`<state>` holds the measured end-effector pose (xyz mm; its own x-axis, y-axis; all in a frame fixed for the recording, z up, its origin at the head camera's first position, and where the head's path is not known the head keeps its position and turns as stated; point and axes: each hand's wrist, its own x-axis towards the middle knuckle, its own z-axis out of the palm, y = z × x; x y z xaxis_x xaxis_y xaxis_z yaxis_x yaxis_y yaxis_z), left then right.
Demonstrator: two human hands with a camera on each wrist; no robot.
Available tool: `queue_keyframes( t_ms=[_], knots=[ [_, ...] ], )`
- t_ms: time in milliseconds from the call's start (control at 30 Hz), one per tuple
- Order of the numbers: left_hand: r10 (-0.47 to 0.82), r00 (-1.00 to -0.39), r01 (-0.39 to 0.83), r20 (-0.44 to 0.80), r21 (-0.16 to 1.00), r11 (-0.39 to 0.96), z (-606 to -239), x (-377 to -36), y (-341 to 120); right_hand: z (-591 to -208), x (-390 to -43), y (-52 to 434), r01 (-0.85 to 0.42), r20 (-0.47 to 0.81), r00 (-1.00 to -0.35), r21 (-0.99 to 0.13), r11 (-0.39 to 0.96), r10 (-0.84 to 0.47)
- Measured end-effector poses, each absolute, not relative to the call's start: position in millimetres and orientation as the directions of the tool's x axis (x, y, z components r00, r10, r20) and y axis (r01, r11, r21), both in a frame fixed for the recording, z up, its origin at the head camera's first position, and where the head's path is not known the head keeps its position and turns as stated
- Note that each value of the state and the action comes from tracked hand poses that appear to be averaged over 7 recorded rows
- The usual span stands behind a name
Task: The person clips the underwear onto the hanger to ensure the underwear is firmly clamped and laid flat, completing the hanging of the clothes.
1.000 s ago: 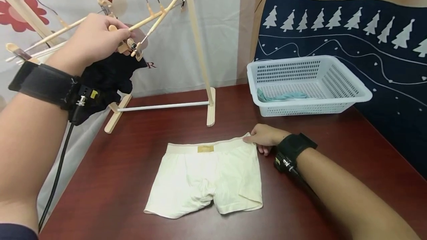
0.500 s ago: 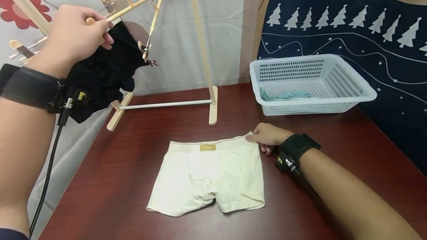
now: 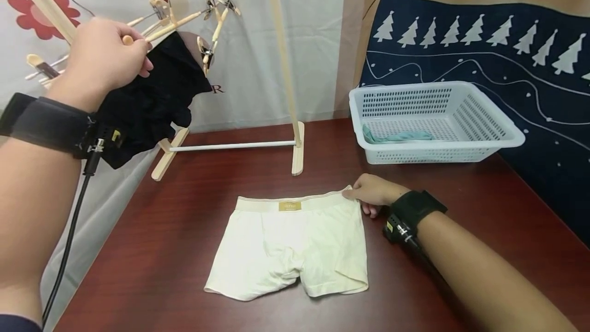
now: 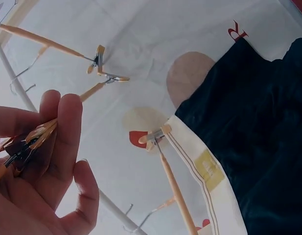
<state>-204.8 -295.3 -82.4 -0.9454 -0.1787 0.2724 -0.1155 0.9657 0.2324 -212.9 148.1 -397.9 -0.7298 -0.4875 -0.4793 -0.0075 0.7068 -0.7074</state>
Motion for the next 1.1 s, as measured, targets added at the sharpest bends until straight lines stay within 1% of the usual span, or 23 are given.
queue_keyframes(
  t_ms=[167,267,467,600,733,833,900,1100],
  knots=[
    [-0.196,-0.934,-0.114,0.298,0.271,0.956,-84,-198,-306,-401,-214,150,0.019,-0.495,-0.729,-0.706,0.708,-0.473],
    [-0.203,-0.924,-0.095,0.324,0.319,0.943,-86,-191,-314,-401,-214,152,0.021,-0.495,-0.728,-0.707,0.707,-0.474],
    [-0.203,-0.888,-0.027,0.412,0.394,0.919,-91,-180,-328,-401,-214,151,0.027,-0.490,-0.729,-0.719,0.695,-0.478],
    [-0.207,-0.861,0.030,0.464,0.453,0.891,-104,-166,-335,-401,-213,149,0.028,-0.489,-0.727,-0.722,0.691,-0.482],
    [-0.183,-0.806,0.108,0.563,0.443,0.890,-128,-149,-342,-401,-213,150,0.030,-0.487,-0.727,-0.727,0.685,-0.485],
    [-0.161,-0.785,0.137,0.598,0.422,0.896,-150,-136,-345,-401,-214,150,0.037,-0.489,-0.731,-0.725,0.688,-0.476],
    [-0.158,-0.787,0.140,0.596,0.422,0.896,-166,-127,-346,-402,-215,151,0.032,-0.485,-0.734,-0.723,0.690,-0.475],
    [-0.167,-0.840,0.098,0.516,0.448,0.888,-223,-107,-351,-402,-214,152,0.013,-0.475,-0.738,-0.721,0.693,-0.479]
  ],
)
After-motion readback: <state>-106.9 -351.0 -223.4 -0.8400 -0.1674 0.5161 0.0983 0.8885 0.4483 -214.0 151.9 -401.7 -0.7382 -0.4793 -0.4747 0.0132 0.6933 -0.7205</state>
